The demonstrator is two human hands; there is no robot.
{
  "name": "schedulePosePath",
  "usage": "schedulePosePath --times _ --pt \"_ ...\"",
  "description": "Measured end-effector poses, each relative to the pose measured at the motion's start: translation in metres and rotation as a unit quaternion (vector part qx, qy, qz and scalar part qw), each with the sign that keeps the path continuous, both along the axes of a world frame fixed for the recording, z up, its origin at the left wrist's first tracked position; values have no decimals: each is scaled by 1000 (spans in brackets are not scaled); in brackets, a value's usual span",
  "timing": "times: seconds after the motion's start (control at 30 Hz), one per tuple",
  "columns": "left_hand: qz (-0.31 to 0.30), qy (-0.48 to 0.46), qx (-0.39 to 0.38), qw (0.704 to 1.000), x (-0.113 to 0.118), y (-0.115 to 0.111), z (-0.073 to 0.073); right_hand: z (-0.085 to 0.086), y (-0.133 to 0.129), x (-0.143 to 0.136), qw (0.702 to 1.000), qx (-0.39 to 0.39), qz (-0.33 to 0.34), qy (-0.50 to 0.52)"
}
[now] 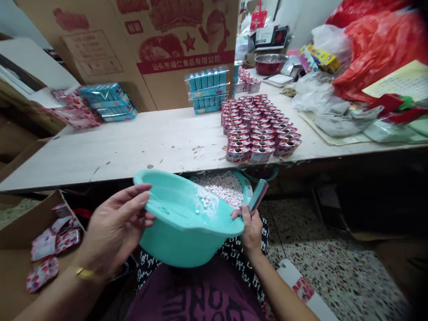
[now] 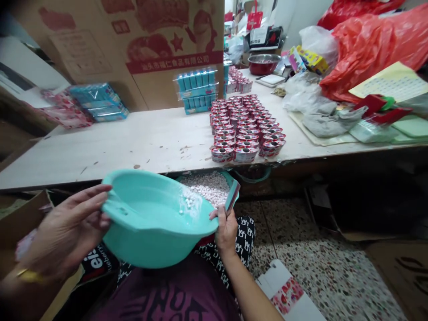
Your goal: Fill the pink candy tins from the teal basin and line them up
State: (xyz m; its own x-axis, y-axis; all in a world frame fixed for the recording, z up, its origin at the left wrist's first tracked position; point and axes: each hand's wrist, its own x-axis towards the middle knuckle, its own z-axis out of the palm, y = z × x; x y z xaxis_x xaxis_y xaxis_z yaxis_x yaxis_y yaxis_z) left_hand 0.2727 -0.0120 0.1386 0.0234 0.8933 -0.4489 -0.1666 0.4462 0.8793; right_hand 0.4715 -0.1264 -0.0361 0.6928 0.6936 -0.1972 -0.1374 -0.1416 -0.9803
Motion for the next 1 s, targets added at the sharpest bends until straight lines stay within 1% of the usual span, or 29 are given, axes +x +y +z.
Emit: schedulePosePath --times 0.13,0.23,0.33,0.43,0.5,0.57,0.63,0.67,0.77,0.83,0.9,0.93,1.0 --pt "-47 -21 -32 998 -9 17 -4 4 1 -15 999 -44 5 2" --pt "-57 -29 -9 998 -10 27 1 14 3 -20 1000 -22 -10 0" --pt "-68 -37 -3 997 -10 30 3 22 2 -19 998 -12 -39 -38" --pt "-80 -35 -28 996 -16 26 -4 18 -2 -22 997 -44 -29 -49" --pt "-82 -35 -35 995 -26 22 -9 13 -3 -26 998 -50 -5 -45" --pt "-69 -37 -26 997 -42 18 -11 13 -1 -30 997 -39 20 -58" --pt "-35 -30 -22 999 -64 11 -11 22 4 -34 994 -36 38 -95" --pt "-18 -24 -32 999 -77 6 -12 28 9 -35 991 -38 48 -121" --pt "11 -22 -102 994 -117 -12 -16 51 34 -39 971 -22 104 -216" --pt "33 -28 -139 989 -141 -19 -22 64 64 -47 951 19 155 -266" --pt "85 -45 -135 986 -163 -18 -28 78 101 -63 934 70 205 -285" --pt "114 -60 -118 985 -174 -14 -31 86 119 -73 931 98 221 -275" --pt "167 -88 -62 980 -197 3 -37 98 152 -95 936 159 227 -215"
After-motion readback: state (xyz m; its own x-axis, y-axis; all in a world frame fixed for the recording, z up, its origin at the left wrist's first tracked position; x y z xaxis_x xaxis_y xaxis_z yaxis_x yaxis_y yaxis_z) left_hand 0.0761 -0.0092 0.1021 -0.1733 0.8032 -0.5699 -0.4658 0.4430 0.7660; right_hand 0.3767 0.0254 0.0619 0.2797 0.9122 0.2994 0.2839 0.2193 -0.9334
